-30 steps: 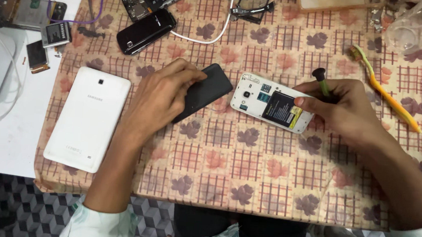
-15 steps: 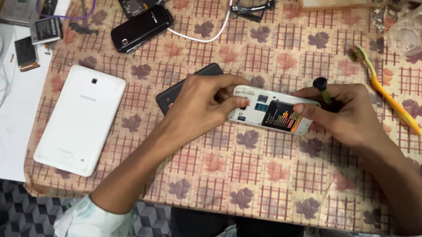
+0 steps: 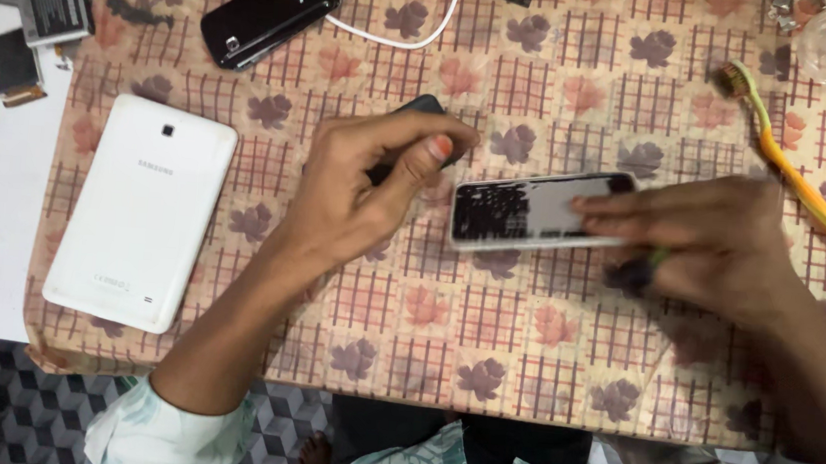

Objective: The person disassembles a white smartphone, removes the battery and internal frame, and then uses a toothbrush to clean the motherboard and other internal components. The person handles the phone parts and tools on a cluttered workbench.

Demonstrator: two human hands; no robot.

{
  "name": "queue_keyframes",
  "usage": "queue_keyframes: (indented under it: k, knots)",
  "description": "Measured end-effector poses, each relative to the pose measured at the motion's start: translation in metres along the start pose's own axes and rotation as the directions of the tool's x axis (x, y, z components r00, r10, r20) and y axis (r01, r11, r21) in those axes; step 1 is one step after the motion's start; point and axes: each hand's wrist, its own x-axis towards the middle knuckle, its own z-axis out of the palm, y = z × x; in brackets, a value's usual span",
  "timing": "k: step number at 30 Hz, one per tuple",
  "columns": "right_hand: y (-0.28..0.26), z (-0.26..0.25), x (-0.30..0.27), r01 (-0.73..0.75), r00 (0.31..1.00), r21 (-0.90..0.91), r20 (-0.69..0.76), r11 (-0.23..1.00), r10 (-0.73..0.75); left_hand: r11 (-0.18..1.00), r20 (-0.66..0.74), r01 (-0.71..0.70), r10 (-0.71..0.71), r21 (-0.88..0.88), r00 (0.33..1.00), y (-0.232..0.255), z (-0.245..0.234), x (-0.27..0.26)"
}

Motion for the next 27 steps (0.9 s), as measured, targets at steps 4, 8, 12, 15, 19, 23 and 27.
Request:
queue_keyframes:
  k: [4,8,12,15,19,23,27]
  knots:
    - [-0.003,0.005,-0.002,0.034,0.999,-0.153,0.044,0.988,-0.028,1.0,-0.011,-0.016,0.016,0.012,1.0,0.001,-0.002,-0.003]
    - [-0.01,0.003,-0.002,-0.001,1.0,-0.184,0.016,0.983,0.004,1.0,0.018,-0.003,0.003,0.021,1.0,0.004,0.0,-0.003]
    - [-0.017,0.003,0.0,-0.079,0.997,-0.044,0.016,0.996,0.08,0.961,0.046,-0.27,0.268,0.054,0.962,0.007,0.002,-0.001]
    - [-0.024,-0.001,0.003,-0.374,0.927,0.072,-0.006,0.925,0.375,0.938,0.18,-0.328,0.306,0.11,0.935,0.007,0.009,-0.001]
    - [-0.029,0.006,0.014,-0.712,0.685,-0.024,0.195,0.701,0.702,0.989,0.423,0.07,-0.12,0.134,0.898,0.004,0.017,-0.006]
    - [-0.032,0.0,0.019,-0.616,0.787,0.062,0.063,0.785,0.613,0.971,0.482,0.039,-0.152,0.236,0.863,-0.001,0.019,-0.008]
    - [-0.031,-0.001,0.02,-0.448,0.802,0.774,0.127,0.448,0.583,0.924,0.427,-0.132,-0.037,0.36,0.904,0.002,0.025,-0.011]
